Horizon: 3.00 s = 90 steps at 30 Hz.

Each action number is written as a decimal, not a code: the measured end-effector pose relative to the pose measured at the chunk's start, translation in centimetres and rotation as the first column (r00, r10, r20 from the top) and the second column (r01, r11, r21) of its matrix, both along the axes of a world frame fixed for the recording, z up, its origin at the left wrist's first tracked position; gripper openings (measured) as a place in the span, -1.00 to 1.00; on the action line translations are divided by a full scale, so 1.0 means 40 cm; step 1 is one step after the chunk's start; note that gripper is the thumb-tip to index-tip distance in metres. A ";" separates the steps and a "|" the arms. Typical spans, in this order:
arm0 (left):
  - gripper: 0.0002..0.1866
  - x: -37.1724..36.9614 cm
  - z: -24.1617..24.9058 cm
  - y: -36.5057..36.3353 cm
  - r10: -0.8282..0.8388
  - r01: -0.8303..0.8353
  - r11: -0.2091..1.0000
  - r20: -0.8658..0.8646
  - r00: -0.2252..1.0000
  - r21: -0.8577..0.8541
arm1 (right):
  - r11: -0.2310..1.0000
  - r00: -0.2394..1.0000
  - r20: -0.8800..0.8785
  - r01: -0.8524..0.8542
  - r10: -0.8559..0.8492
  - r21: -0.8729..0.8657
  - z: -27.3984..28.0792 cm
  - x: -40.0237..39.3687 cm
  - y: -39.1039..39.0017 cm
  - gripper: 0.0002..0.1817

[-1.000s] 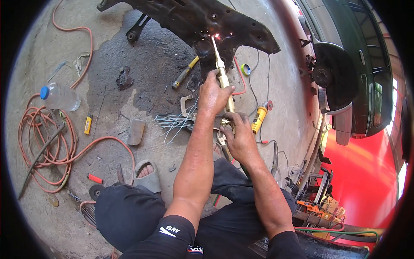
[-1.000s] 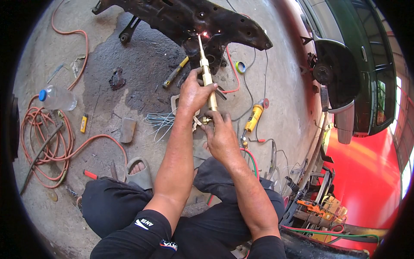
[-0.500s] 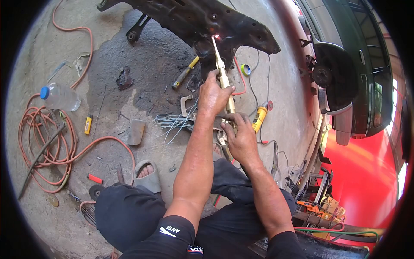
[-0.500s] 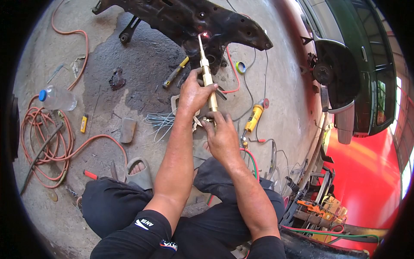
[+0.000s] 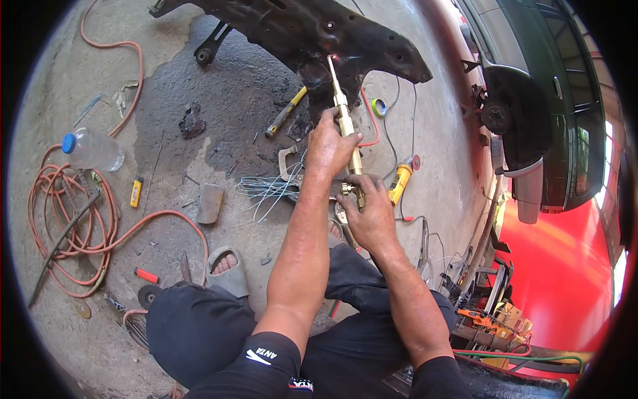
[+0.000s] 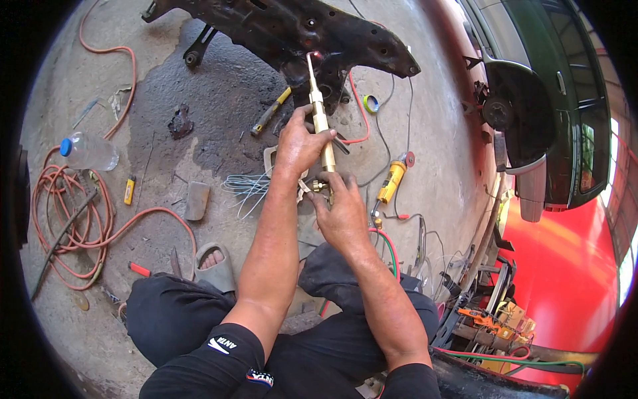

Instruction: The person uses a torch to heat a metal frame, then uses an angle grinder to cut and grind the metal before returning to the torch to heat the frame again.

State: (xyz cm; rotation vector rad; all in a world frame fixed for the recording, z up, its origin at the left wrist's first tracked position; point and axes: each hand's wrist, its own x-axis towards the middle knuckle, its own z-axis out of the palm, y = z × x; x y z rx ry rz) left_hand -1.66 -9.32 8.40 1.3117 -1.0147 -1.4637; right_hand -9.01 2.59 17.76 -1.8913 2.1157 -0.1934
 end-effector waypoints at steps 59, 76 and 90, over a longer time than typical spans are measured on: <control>-0.20 -0.014 -0.006 0.005 -0.039 0.039 0.999 0.019 0.999 -0.020 | 0.999 1.000 -0.007 0.009 -0.009 -0.052 -0.001 0.001 0.012 -0.68; -0.22 -0.004 0.008 0.010 -0.061 0.061 0.998 0.016 0.998 -0.007 | 1.000 1.000 0.016 0.001 -0.001 -0.025 -0.005 -0.012 0.024 -0.62; -0.23 0.000 -0.007 0.008 -0.050 0.051 0.998 0.036 0.998 -0.041 | 0.999 0.996 0.093 -0.007 0.003 0.046 0.013 -0.002 0.027 -0.61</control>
